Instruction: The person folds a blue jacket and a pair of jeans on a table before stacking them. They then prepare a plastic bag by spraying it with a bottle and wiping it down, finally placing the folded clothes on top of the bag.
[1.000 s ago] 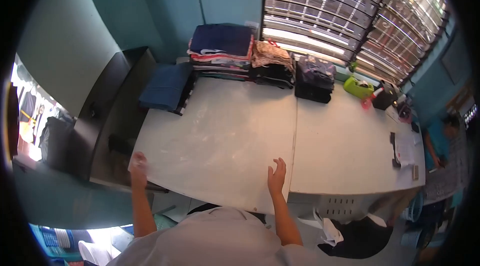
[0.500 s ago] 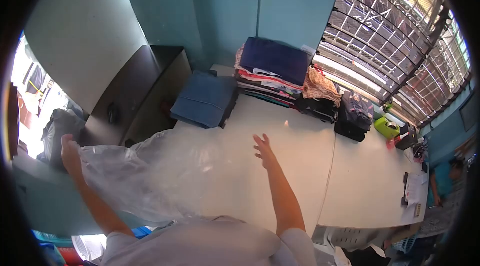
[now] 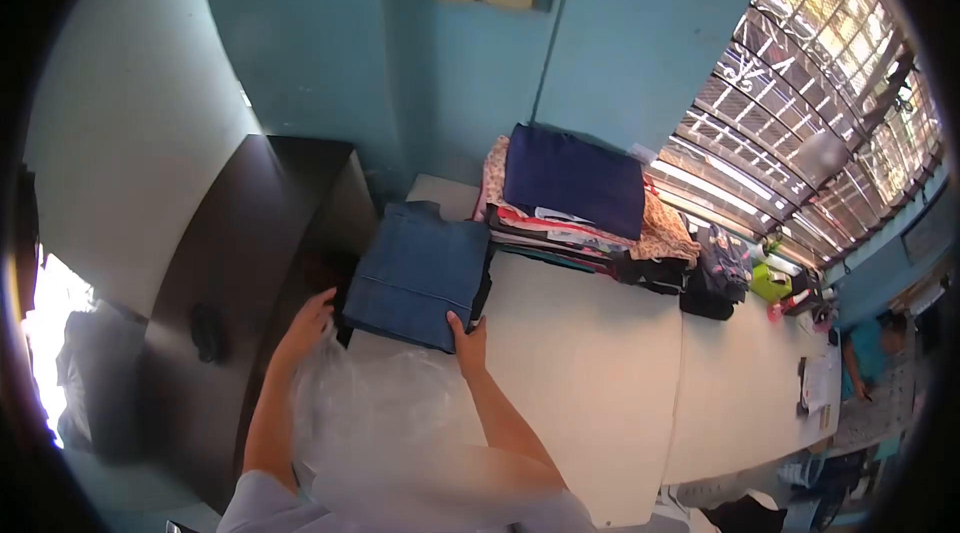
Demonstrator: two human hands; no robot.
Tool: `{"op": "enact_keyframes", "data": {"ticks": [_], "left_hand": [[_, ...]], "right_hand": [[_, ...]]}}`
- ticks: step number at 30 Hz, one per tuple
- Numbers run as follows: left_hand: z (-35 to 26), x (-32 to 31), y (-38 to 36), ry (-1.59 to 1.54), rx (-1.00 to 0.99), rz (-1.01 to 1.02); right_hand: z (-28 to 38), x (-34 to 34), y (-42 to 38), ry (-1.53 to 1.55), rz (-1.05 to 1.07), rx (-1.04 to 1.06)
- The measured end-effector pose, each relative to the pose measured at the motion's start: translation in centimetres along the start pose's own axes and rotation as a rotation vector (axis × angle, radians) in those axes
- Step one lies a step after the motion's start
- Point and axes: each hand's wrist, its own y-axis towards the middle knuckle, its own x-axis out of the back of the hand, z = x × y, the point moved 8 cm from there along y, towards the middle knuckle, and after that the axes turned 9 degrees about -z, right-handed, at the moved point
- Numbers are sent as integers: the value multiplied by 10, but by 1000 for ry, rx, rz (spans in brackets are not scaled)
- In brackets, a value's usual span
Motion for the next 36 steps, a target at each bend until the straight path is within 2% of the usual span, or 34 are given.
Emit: {"op": "enact_keyframes", "data": {"ticks": [2, 3, 6, 7, 8, 10, 11, 14, 17, 19, 20, 22, 24, 26, 31, 34, 36], "left_hand": [[44, -31, 56, 100, -36, -52], [51, -45, 76, 103, 41, -35], [69, -79, 116, 85, 220, 0], [76, -86, 124, 49, 247, 8], [83, -92, 130, 14, 274, 17], [77, -93, 125, -10, 304, 65], [75, -97, 122, -24, 315, 93], [106, -108, 123, -174, 382, 185], [123, -113, 109, -81, 402, 262], [76, -118, 65, -98, 597, 217], [60, -120, 44, -101, 693, 195], [68, -137, 20, -100, 452, 305], [34, -171, -17, -229, 417, 465], [-5, -199, -55, -216, 423, 543], [-68, -312, -116, -251, 444, 748], [-104, -392, -142, -308, 408, 828], [-131, -450, -152, -343, 381, 871]], "right_hand": [[-6, 10, -1, -43, -73, 59], [7, 11, -6, -97, -104, 152], [7, 6, -4, -354, -132, 109], [-15, 2, 9, -372, -104, 61], [-19, -2, 10, -256, -84, 20], [-24, -2, 11, -18, -57, -51], [-22, -1, 5, -15, 3, -167], [-10, -3, -19, -29, 206, -306], [-24, 8, -44, -61, 304, -412], [-32, 31, -60, -49, 279, -379], [-37, 45, -67, -40, 265, -364], [-57, 80, -73, -17, 235, -364], [-63, 126, -75, -6, 188, -362], [-54, 181, -80, -1, 126, -362], [-29, 327, -82, 33, 2, -362], [-69, 422, -50, 97, -50, -390], [-58, 479, -41, 120, -69, -374]]}}
